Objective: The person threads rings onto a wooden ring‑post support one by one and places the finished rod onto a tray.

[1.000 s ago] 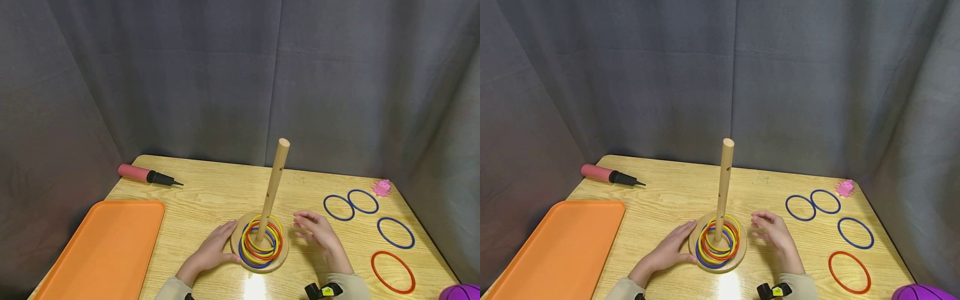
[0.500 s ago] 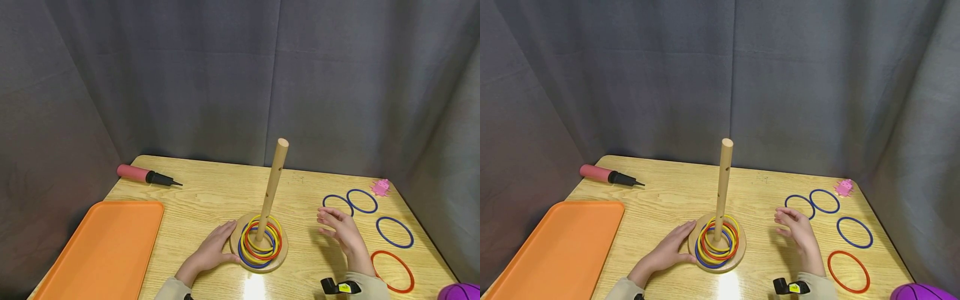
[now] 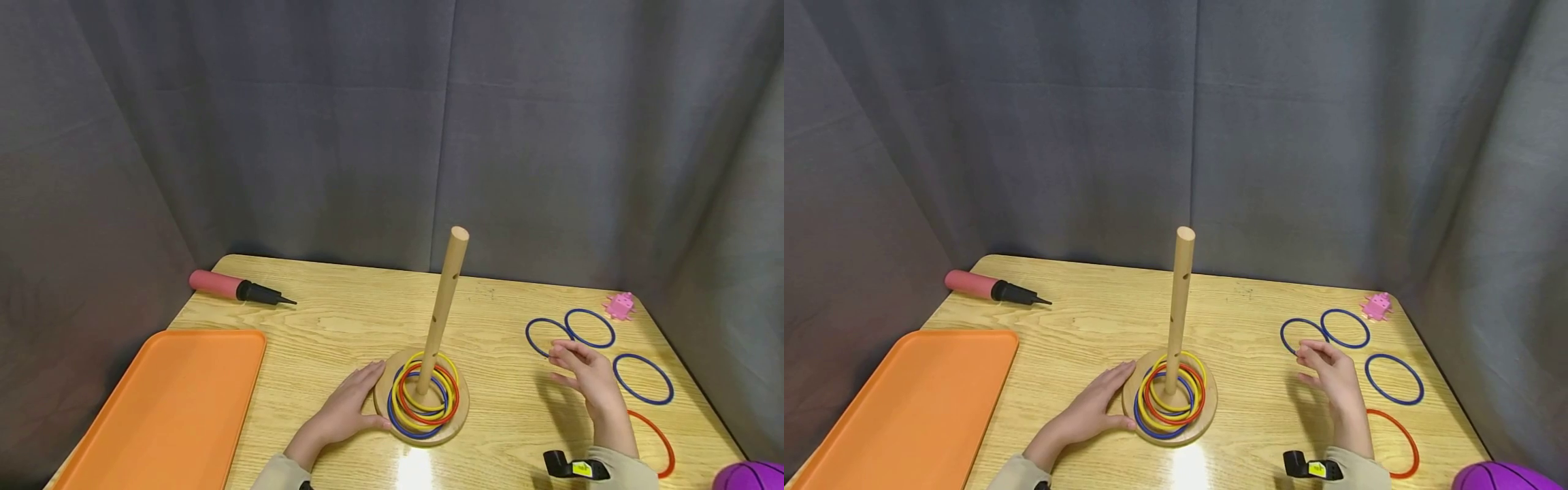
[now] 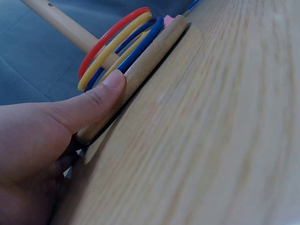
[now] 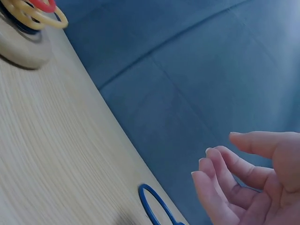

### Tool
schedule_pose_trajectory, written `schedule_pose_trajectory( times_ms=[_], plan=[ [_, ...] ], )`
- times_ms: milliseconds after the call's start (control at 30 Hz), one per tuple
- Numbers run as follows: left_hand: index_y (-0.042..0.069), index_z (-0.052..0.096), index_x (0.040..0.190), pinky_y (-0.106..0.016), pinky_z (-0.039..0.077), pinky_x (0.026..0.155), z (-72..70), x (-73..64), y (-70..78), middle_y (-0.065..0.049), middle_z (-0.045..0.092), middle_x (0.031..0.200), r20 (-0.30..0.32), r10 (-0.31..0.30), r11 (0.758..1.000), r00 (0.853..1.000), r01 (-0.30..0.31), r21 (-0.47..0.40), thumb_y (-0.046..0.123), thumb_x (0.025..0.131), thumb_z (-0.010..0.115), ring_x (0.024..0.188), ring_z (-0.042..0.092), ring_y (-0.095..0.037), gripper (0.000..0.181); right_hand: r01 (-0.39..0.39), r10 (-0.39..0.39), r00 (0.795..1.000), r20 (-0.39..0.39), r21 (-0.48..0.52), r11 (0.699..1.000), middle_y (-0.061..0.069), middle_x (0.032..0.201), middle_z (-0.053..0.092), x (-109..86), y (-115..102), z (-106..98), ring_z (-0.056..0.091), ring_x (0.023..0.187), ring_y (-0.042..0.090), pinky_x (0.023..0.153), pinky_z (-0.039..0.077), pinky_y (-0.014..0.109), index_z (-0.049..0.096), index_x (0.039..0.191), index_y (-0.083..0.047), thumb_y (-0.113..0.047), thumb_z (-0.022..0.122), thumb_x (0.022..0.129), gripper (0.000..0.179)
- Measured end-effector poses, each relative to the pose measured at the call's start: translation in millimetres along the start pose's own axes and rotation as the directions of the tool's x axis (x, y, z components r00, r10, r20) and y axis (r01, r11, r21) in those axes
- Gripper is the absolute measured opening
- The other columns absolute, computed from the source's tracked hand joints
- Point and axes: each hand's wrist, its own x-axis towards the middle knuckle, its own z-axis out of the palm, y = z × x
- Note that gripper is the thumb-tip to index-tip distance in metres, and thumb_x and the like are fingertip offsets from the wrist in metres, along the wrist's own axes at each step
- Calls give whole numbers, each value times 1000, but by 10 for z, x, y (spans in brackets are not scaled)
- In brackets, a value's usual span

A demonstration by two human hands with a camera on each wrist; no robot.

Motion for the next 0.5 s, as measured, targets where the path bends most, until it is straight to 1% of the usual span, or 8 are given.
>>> schedule_pose_trajectory(
  times_ms=[67,133,167,233,300,367,433,500],
  plan=[
    [9,25,154,-54,16,122,1,-2,3,-13,26,160,-2,3,1000,1000,-3,1,51,75,76,149,23,-34,103,-7,6,1000,-20,-23,1000,-23,86,64,-11,3,-55,63,84,-5,74,60,21,62,96,-34,-30,55,99,9],
    [8,25,154,-54,16,122,2,-1,2,-13,26,160,-5,4,1000,1000,-3,1,50,75,76,148,23,-35,103,-24,21,999,-43,-67,997,-26,86,63,-28,1,-104,62,83,-7,73,59,19,61,100,-32,-31,54,99,7],
    [8,25,154,-54,16,122,3,0,0,-13,26,160,-5,3,1000,1000,-3,1,50,75,76,148,23,-35,103,-36,31,998,-56,-93,995,-27,85,62,-33,-1,-127,62,82,-8,73,59,19,61,104,-28,-32,55,99,9],
    [8,25,154,-53,16,122,4,1,-2,-13,26,160,-8,3,1000,1000,-3,3,51,75,76,148,23,-35,103,-64,50,995,-88,-162,985,-29,85,60,-49,-6,-167,60,81,-10,73,58,18,61,113,-19,-34,54,99,21],
    [8,25,154,-53,16,123,7,1,-5,-13,27,160,-8,3,1000,1000,-3,7,51,74,76,148,23,-34,104,-83,57,992,-115,-233,969,-28,85,58,-67,-7,-206,59,80,-12,73,59,18,57,123,-8,-34,54,99,36],
    [8,26,154,-53,16,122,7,0,-3,-13,27,160,-9,4,1000,1000,-4,10,52,74,76,148,23,-34,104,-85,46,990,-132,-305,948,-28,84,57,-86,-3,-251,57,80,-14,73,59,18,52,129,2,-33,53,100,46],
    [8,26,154,-53,16,122,6,0,0,-13,27,160,-9,5,1000,1000,-5,9,52,74,76,148,23,-35,104,-69,19,991,-136,-373,925,-27,84,56,-107,12,-303,55,79,-16,72,59,17,49,132,7,-31,52,100,49],
    [8,26,154,-54,16,122,6,1,3,-13,27,160,-9,5,1000,1000,-5,6,51,74,76,148,23,-35,104,-45,-13,991,-130,-435,899,-23,87,58,-123,34,-365,52,78,-19,71,59,18,49,132,9,-28,53,100,49]
  ],
)
